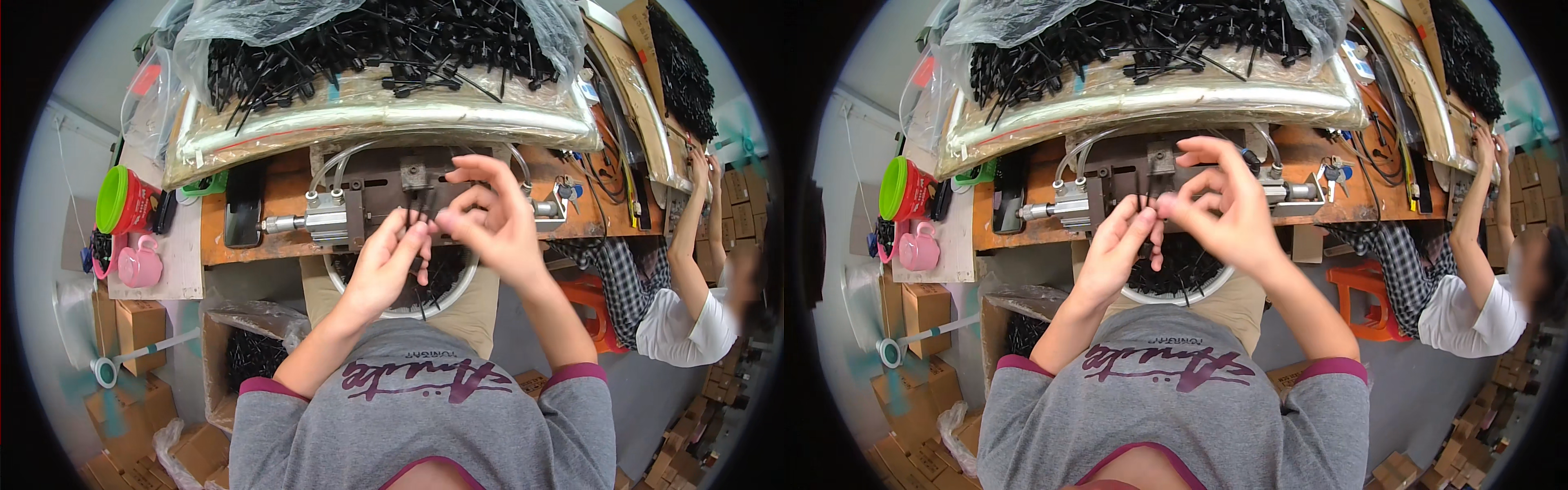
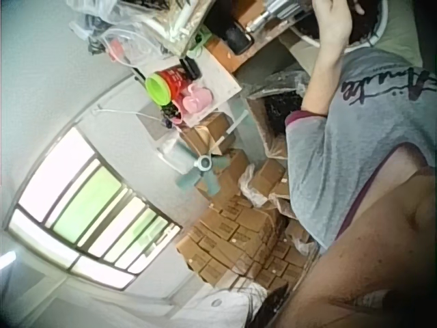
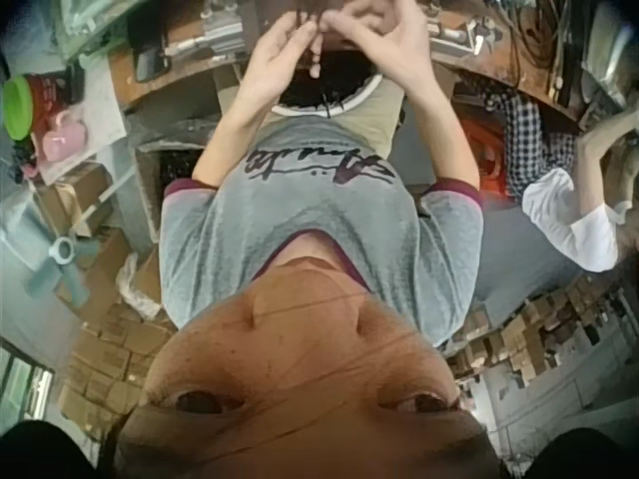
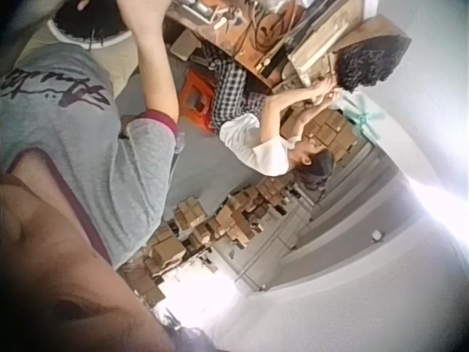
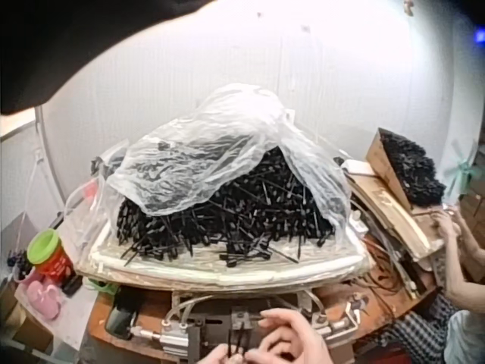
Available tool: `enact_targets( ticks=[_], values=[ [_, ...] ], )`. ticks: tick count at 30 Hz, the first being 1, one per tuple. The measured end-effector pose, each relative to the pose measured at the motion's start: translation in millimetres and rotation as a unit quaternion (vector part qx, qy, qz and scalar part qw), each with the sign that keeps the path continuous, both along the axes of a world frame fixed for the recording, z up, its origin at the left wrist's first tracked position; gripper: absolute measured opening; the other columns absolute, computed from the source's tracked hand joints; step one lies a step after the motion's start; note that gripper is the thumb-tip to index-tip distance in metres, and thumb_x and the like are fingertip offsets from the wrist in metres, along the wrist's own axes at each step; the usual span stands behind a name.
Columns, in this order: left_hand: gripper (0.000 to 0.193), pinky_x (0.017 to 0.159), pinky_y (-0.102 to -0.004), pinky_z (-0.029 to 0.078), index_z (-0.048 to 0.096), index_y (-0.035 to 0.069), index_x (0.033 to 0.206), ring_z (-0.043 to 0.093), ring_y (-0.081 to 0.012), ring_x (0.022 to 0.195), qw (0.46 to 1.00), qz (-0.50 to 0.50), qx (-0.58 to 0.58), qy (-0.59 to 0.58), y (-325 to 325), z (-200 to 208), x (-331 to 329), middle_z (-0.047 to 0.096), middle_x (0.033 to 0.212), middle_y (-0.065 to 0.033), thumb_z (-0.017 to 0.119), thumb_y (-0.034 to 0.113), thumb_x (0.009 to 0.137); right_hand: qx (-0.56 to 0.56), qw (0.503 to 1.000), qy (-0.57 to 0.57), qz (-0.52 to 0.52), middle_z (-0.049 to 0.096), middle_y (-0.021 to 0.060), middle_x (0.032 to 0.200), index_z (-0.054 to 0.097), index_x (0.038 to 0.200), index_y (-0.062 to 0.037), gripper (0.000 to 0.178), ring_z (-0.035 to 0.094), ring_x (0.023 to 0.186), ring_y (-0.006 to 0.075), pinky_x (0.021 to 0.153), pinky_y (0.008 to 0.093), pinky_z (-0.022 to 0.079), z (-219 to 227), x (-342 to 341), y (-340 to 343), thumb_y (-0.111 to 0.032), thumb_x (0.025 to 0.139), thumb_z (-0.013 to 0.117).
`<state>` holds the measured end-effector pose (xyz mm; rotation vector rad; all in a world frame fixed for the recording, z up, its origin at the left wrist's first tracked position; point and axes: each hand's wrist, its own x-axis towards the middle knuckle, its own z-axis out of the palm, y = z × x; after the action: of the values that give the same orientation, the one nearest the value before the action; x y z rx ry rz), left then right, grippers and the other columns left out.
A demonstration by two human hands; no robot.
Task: Operating a pneumatic press machine to assemble black plastic components in a workshop.
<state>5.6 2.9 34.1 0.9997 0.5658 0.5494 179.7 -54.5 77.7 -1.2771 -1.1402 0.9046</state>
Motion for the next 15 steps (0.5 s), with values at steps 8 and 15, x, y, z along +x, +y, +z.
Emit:
enact_targets(
  ticks=[8, 15],
  values=[
    [0.018, 0.079, -0.0224, 0.049, 0.056, 0.006, 0.112, 0.058, -0.0064, 0.091, 0.998, 0.04, 0.018, -0.037, -7.6, -12.7, 3.5, 0.061, 0.1, -0.0016, 0.044, 0.02, 0.109, 0.209, 0.877, -0.433, 0.018, 0.063, 0.0105, 0.1, 0.066, 0.097, -0.0009, 0.031, 0.063, 0.082, 0.0254, 0.069, 0.0366, 0.052, -21.7, -21.3, -26.8, -0.008, 0.07, 0.08],
    [0.02, 0.071, -0.0225, 0.055, 0.054, -0.003, 0.118, 0.065, -0.0104, 0.088, 0.932, 0.106, 0.313, 0.15, -15.7, -12.7, -11.0, 0.067, 0.096, -0.0073, 0.041, 0.009, 0.107, 0.212, 0.876, -0.433, -0.008, 0.065, 0.0151, 0.111, 0.065, 0.097, 0.0011, 0.033, 0.068, 0.087, 0.028, 0.073, 0.0363, 0.057, -53.3, -16.7, -40.6, -0.008, 0.07, 0.081]
  ],
)
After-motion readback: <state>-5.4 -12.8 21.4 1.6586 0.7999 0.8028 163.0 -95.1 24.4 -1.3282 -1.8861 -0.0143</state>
